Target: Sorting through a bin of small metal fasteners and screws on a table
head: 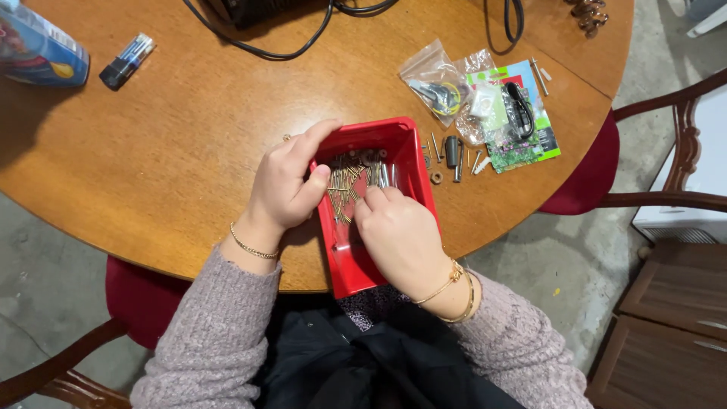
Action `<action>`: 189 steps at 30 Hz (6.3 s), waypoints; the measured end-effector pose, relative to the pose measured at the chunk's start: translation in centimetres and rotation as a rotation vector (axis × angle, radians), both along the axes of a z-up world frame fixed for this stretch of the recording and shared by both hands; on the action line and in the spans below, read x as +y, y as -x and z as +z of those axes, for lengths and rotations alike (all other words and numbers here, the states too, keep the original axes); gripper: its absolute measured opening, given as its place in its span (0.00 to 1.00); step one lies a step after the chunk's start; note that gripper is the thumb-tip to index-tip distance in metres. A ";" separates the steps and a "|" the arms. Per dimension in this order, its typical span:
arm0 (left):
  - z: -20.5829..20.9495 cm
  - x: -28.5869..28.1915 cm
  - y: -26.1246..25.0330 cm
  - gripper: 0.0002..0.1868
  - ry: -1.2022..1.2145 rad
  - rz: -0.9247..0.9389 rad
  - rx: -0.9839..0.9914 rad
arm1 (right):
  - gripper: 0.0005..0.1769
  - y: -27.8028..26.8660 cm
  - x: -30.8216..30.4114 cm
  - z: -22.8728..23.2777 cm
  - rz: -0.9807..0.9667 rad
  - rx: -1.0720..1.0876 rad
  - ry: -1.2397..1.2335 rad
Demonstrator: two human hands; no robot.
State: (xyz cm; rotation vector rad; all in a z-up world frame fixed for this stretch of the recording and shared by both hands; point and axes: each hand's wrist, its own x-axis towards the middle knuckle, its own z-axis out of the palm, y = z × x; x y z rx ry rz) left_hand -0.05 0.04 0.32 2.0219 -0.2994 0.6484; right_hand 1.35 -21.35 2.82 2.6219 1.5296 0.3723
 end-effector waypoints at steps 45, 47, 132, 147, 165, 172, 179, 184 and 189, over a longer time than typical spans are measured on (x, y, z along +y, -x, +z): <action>-0.8 0.1 0.0 0.30 0.005 0.010 0.009 | 0.10 -4.6 -7.4 1.5 -0.242 0.163 -0.928; -0.9 0.0 0.2 0.30 0.006 0.017 0.011 | 0.10 -2.6 -6.7 3.3 -0.208 0.161 -0.965; -1.0 0.3 -0.2 0.31 0.001 0.003 0.009 | 0.06 -12.8 -4.1 -1.7 -0.118 -0.006 -0.647; -1.0 0.2 0.0 0.30 0.018 -0.005 -0.011 | 0.02 -13.2 -3.8 -2.9 -0.112 0.134 -0.507; -0.3 0.1 -0.2 0.30 0.007 0.000 -0.041 | 0.13 1.6 -0.8 2.3 0.065 0.012 0.023; -0.3 0.0 -0.1 0.30 -0.019 0.001 -0.058 | 0.20 1.7 0.8 1.8 -0.117 -0.123 0.104; -0.6 0.0 -0.1 0.30 -0.018 0.007 -0.053 | 0.21 1.2 1.0 0.5 -0.159 -0.118 0.068; -0.5 0.0 -0.2 0.30 -0.035 0.016 -0.058 | 0.21 1.3 1.2 2.2 -0.116 -0.061 0.006; -0.3 -0.1 -0.1 0.30 -0.038 0.004 -0.053 | 0.21 1.1 1.4 0.2 -0.073 0.020 -0.020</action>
